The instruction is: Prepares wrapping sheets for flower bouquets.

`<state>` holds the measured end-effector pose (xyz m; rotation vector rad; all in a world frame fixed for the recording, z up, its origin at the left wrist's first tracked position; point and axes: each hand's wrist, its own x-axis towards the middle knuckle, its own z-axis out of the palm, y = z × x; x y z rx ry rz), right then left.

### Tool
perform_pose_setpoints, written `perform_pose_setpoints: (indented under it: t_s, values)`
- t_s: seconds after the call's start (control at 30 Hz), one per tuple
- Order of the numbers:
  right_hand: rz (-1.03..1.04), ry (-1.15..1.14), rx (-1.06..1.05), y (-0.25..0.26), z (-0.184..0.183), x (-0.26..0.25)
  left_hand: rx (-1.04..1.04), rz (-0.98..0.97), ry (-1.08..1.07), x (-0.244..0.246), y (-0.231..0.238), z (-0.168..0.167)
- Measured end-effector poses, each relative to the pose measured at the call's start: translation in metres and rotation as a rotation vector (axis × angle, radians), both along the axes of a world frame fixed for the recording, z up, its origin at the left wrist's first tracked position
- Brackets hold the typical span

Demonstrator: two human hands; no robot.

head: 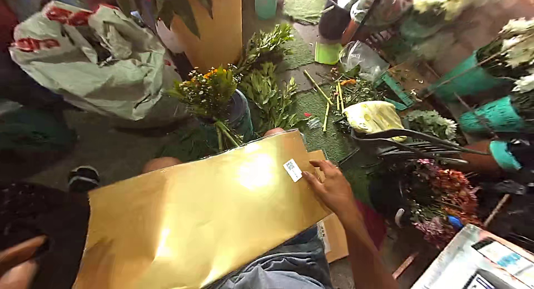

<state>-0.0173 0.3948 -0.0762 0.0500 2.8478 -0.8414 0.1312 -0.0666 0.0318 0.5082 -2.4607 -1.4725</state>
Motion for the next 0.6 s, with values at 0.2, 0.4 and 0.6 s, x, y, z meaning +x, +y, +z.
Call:
perform_pose_setpoints:
  t_s: [0.2,0.4,0.6]
  values:
    - [-0.268,-0.060,-0.465,-0.017,-0.055,-0.016,-0.352,-0.569,0.025,-0.073,0.142,-0.048]
    - [-0.221,0.143,-0.386,-0.032,-0.056,0.002,-0.432,-0.732,-0.043,-0.115,0.248,-0.089]
    - [-0.147,0.161,-0.082,-0.039,-0.039,0.003,-0.537,-0.573,-0.070,-0.121,0.265,-0.151]
